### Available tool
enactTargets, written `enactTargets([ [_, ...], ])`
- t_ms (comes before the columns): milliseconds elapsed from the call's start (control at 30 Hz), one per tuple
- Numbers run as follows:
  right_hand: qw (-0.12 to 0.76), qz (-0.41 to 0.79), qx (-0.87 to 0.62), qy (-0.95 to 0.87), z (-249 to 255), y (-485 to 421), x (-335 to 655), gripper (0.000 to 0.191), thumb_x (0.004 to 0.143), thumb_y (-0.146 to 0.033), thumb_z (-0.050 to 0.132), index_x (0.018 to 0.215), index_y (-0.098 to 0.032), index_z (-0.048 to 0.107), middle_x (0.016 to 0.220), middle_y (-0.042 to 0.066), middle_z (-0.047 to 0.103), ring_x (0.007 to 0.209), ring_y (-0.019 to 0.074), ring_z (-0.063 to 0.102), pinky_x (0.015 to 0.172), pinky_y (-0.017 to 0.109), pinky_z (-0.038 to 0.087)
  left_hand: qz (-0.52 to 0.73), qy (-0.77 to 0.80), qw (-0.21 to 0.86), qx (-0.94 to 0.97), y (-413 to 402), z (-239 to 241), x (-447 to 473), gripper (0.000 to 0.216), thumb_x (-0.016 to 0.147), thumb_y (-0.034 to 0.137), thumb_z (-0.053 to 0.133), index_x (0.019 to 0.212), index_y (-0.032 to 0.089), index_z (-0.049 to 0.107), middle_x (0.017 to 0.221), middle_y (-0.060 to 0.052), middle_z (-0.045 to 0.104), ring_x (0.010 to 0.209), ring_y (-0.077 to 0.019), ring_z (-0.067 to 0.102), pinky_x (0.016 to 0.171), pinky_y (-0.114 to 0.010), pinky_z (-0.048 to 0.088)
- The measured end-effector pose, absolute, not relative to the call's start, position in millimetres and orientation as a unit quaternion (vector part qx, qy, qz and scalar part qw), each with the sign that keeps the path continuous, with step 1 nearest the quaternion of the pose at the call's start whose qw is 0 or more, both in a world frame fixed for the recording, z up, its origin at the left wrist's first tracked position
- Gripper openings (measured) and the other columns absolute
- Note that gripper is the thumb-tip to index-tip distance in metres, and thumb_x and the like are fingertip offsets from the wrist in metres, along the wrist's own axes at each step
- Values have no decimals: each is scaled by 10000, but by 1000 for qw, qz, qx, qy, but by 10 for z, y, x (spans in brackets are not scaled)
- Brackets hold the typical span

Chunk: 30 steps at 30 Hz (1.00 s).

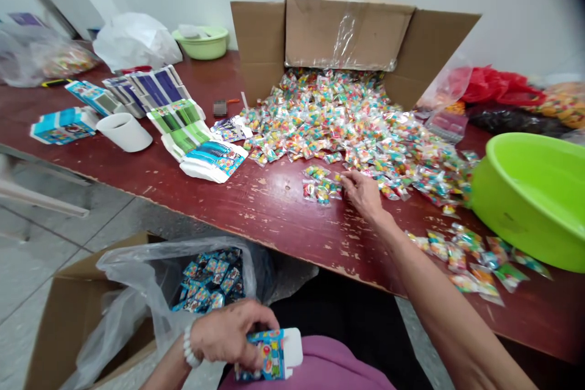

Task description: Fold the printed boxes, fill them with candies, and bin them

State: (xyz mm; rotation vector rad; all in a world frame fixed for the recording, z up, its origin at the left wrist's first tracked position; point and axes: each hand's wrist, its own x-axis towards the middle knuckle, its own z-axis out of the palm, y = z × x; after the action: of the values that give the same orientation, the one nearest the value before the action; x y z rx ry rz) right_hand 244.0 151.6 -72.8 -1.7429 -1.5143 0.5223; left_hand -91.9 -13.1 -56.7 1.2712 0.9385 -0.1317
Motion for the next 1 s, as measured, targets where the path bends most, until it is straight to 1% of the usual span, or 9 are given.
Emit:
enactTargets([
  [100, 435, 258, -671, -542, -605, 1380, 2441, 371, 864, -470, 551, 1006, -147, 668, 820, 88, 723, 749, 222, 676, 670, 340, 526, -55, 416, 719, 554, -84, -567, -901, 258, 641, 250, 738, 880, 194, 657, 698, 40, 607, 584, -119, 514, 505, -206, 340],
  [233, 469, 467, -590, -462, -330, 992, 2307, 407, 775, -518, 697, 987, -177, 629, 801, 39, 694, 616, 151, 669, 475, 229, 489, 141, 420, 785, 433, -6, -496, -661, 325, 818, 327, 641, 1096, 197, 534, 960, -34, 650, 699, -124, 624, 591, -206, 414],
  [367, 389, 654, -489, -426, -107, 534, 2092, 341, 767, -430, 767, 976, -193, 639, 737, -3, 665, 546, 93, 592, 430, 172, 412, 227, 405, 775, 428, 76, -369, -386, 289, 846, 245, 605, 1113, 181, 512, 995, -65, 652, 710, -121, 638, 635, -220, 441],
  [467, 327, 657, -460, -500, -99, 296, 1947, 245, 836, -389, 707, 968, -190, 652, 750, -4, 652, 599, 98, 590, 524, 207, 458, 223, 394, 773, 443, 82, -312, -263, 286, 813, 214, 618, 1084, 186, 533, 944, -38, 630, 688, -117, 598, 613, -230, 471],
  [600, 363, 569, -469, -569, -187, 192, 1803, 337, 761, -321, 787, 1040, -211, 632, 747, -29, 619, 634, 109, 563, 570, 224, 448, 233, 397, 764, 453, 29, -298, -168, 288, 775, 204, 659, 1048, 185, 571, 891, -21, 620, 692, -122, 587, 573, -215, 479],
  [700, 409, 611, -467, -491, -201, 199, 1747, 349, 736, -398, 803, 966, -210, 619, 795, -24, 625, 608, 94, 538, 543, 216, 429, 299, 397, 788, 364, -13, -318, -100, 320, 825, 369, 651, 1079, 181, 602, 912, -49, 651, 732, -162, 632, 542, -227, 502],
  [800, 428, 673, -462, -388, -179, 203, 1739, 350, 801, -489, 723, 1002, -221, 620, 798, -33, 623, 505, 57, 450, 464, 195, 355, 343, 406, 802, 273, -39, -349, -58, 484, 874, 585, 528, 1015, 138, 651, 812, -85, 691, 592, -164, 636, 492, -248, 498],
  [867, 402, 693, -460, -382, -166, 195, 1742, 352, 782, -475, 745, 992, -212, 640, 746, -44, 601, 482, 47, 407, 438, 183, 302, 347, 420, 794, 269, -54, -367, -55, 524, 874, 608, 515, 944, 114, 674, 731, -92, 698, 519, -155, 617, 491, -258, 502],
  [1000, 343, 692, -462, -436, -126, 169, 1703, 284, 766, -413, 759, 896, -174, 676, 666, -47, 558, 504, 52, 406, 436, 174, 290, 356, 430, 769, 312, -96, -379, -78, 427, 858, 529, 597, 945, 125, 705, 834, -87, 721, 695, -196, 673, 522, -253, 527],
])
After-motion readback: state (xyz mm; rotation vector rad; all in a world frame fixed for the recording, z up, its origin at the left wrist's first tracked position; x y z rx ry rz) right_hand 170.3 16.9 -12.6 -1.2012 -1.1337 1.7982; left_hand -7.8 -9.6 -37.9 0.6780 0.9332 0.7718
